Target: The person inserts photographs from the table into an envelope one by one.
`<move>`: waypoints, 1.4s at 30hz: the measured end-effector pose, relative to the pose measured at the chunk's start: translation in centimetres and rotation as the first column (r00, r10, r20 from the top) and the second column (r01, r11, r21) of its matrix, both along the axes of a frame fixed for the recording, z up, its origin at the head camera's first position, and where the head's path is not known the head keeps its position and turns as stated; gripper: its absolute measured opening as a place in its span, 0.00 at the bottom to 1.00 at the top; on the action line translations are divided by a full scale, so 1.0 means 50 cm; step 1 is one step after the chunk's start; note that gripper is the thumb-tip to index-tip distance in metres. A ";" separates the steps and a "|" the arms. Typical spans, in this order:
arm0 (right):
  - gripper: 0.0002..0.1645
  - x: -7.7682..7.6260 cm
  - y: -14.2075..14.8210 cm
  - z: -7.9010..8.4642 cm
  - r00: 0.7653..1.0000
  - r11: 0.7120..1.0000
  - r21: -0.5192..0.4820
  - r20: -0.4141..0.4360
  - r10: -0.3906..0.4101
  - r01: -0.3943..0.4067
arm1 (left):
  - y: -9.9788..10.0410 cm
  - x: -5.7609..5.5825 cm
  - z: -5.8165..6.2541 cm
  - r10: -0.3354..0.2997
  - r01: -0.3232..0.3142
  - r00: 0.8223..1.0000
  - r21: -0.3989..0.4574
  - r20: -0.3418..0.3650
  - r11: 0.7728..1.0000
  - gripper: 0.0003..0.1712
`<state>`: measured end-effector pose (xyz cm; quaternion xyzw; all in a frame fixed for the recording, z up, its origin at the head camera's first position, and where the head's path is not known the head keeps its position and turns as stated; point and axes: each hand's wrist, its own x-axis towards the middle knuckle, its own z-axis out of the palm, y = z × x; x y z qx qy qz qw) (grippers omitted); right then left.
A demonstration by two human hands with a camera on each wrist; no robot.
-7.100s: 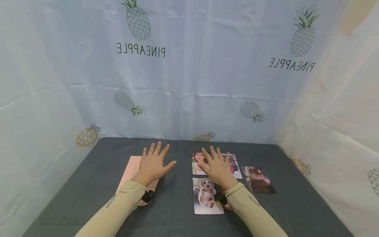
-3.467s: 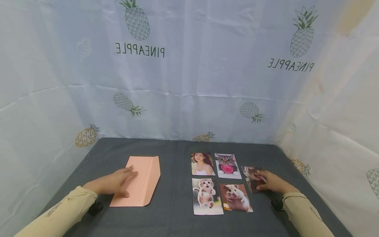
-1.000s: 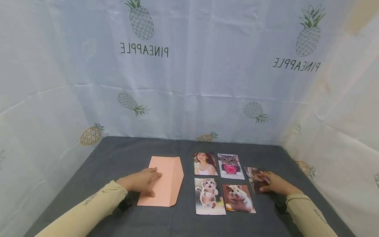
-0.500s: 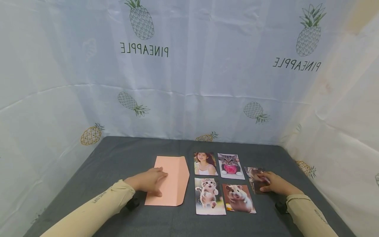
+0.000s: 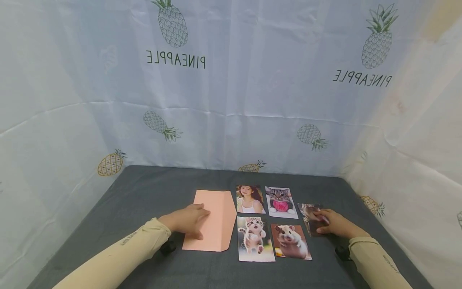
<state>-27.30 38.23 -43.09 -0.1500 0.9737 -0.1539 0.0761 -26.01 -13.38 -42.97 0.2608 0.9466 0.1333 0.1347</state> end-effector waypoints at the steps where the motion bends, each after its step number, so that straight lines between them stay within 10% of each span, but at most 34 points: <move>1: 0.39 0.000 0.000 0.000 1.000 1.000 0.003 0.000 -0.002 0.002 | 0.002 0.000 0.000 0.000 0.000 1.000 -0.001 0.001 1.000 0.45; 42: 0.38 -0.012 -0.003 0.020 1.000 1.000 -0.002 0.011 0.009 -0.009 | 0.012 0.003 0.012 0.021 -0.021 1.000 -0.007 0.004 1.000 0.44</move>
